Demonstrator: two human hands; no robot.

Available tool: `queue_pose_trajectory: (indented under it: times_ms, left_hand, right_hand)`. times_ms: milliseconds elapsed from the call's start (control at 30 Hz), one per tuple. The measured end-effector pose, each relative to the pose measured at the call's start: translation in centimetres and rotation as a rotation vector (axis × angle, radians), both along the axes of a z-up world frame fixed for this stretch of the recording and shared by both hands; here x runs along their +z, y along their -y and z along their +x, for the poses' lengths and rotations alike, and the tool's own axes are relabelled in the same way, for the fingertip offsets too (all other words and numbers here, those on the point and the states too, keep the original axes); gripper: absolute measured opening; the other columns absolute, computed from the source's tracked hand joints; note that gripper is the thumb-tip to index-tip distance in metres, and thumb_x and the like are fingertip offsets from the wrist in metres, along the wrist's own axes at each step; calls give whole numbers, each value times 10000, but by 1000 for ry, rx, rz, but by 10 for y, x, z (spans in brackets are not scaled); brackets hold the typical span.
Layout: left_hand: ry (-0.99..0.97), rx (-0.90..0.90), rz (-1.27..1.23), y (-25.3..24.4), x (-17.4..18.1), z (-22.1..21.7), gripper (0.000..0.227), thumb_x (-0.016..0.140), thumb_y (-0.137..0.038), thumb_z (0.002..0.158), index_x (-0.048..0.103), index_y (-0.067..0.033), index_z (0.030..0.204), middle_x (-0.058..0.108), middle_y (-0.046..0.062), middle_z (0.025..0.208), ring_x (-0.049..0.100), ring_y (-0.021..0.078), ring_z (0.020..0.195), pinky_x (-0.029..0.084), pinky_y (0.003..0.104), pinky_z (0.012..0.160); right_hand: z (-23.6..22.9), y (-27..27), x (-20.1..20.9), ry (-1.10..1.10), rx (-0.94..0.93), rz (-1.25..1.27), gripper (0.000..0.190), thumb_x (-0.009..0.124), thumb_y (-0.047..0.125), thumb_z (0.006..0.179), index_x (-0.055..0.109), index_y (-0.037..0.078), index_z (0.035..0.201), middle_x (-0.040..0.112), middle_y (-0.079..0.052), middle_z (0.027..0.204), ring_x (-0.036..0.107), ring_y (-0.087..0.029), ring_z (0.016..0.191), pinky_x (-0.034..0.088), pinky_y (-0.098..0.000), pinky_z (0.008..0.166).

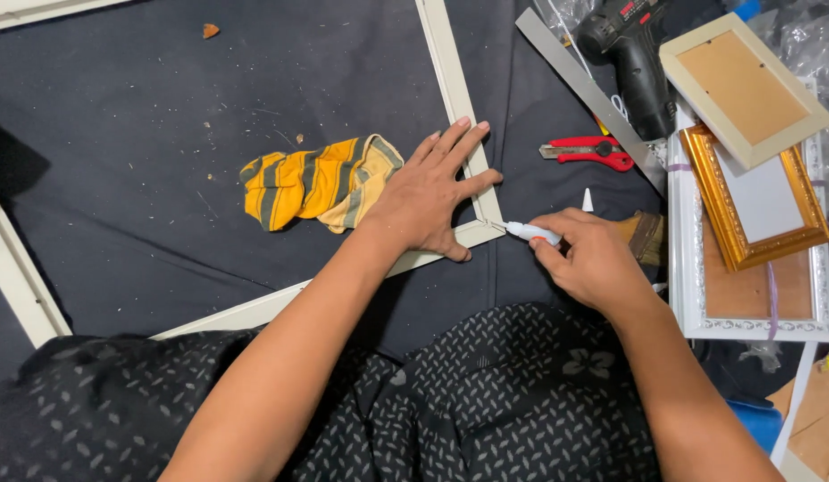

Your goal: Assembling a picture frame by applying glue to the corner joints and fitting the frame pieces together.

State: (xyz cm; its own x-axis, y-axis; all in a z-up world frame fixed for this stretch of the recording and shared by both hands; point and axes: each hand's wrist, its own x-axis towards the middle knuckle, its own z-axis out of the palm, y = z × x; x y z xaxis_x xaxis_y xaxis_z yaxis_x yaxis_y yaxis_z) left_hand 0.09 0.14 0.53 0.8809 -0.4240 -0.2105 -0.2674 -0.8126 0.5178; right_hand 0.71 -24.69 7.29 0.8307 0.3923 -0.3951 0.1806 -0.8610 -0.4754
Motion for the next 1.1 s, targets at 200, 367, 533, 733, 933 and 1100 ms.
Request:
queue_pose_trajectory:
  times_ms: [200,367,533,733,933,1100]
  left_hand:
    - [22,-3,26,4,-4,-1,1063,827,-630,531,477,-355,1497,72,94,1712,46,324,1583,103,474,1282]
    - [11,-5,31,3,-3,-1,1049,819,-615,544,469,-353,1497,58,95,1714,28,315,1584,94,465,1283]
    - [-6,-2,30,3,0,-1,1049,820,-616,544,469,-358,1498,49,91,1715,22,310,1585,84,462,1285]
    - [-25,3,24,3,1,0,1045,832,-602,542,477,-352,1493,51,94,1715,26,312,1585,83,461,1285]
    - [-23,7,27,3,2,-1,1043,838,-600,547,475,-360,1496,51,86,1716,28,308,1585,86,459,1286]
    - [-39,7,34,2,3,-1,1043,840,-604,553,472,-364,1498,43,80,1718,18,304,1587,79,453,1286]
  right_hand:
    - [0,1,-6,13,-11,8,225,725,146,903,810,135,1111,702,-109,787,664,-237,626,538,-345,548]
    - [0,-5,-4,62,14,10,213,756,146,888,807,123,1093,686,-112,762,675,-266,617,533,-355,527]
    - [1,-4,-6,65,3,12,206,757,149,882,815,139,1079,675,-103,753,668,-259,591,531,-350,530]
    - [2,-2,-6,80,-11,36,196,761,156,870,816,150,1058,652,-97,750,657,-255,569,528,-348,527]
    - [1,-5,-4,71,-21,34,198,753,142,871,820,143,1058,659,-101,752,660,-262,566,527,-349,520]
    - [1,-4,-4,55,-25,36,203,747,128,869,825,132,1056,671,-103,754,662,-253,561,526,-337,512]
